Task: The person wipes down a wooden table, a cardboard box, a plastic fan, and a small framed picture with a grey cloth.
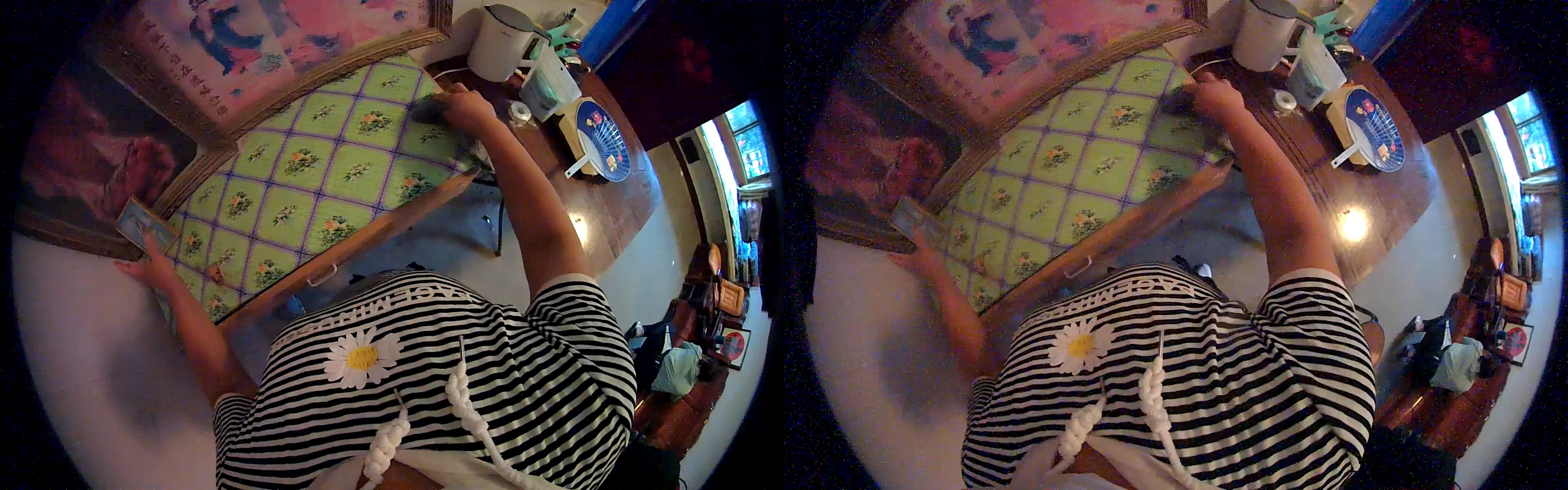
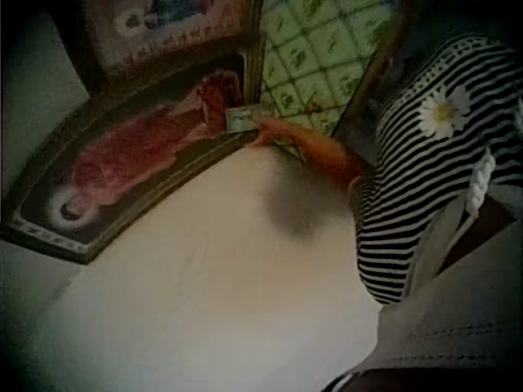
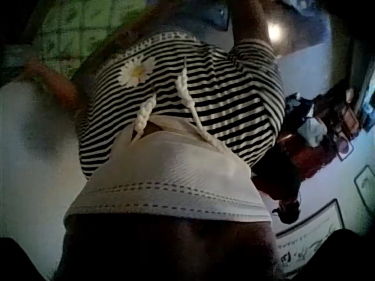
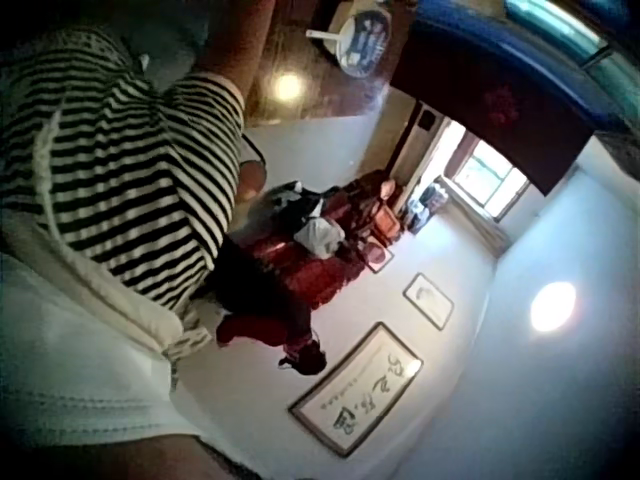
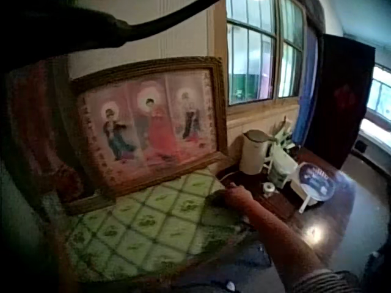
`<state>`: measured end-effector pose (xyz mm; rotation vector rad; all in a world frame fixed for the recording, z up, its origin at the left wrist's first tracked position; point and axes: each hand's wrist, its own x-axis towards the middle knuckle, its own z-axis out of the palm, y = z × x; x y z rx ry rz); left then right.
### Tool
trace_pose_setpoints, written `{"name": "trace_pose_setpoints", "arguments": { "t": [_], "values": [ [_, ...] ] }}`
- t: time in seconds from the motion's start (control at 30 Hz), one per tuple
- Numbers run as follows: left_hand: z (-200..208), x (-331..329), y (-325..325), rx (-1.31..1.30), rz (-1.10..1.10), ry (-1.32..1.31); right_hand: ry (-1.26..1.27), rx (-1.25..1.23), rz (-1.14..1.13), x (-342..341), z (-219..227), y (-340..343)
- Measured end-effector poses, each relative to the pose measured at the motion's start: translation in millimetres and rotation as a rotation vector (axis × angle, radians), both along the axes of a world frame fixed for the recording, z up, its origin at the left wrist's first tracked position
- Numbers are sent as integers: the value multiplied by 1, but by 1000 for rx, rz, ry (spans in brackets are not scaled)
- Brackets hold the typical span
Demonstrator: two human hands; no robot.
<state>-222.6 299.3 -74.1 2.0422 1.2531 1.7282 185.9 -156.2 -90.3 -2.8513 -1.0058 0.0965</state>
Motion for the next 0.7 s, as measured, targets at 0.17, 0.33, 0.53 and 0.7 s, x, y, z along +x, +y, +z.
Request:
{"name": "trace_pose_setpoints", "arguments": {
  "t": [0.17, 0.33, 0.53, 0.7],
  "values": [
    [21, 19, -82, -147, -332, -198, 44, -58, 220, -41, 9, -48],
    [31, 77, -180, -688, -548, -612, 199, -180, 448, -79, -13, -164],
    [33, 158, -268, -1181, -1060, -654, 1037, 1583, -435, -153, -32, -267],
    [19, 221, -341, -1685, -1549, -497, 1102, 2353, -286, -220, -44, -302]
  ]
}}
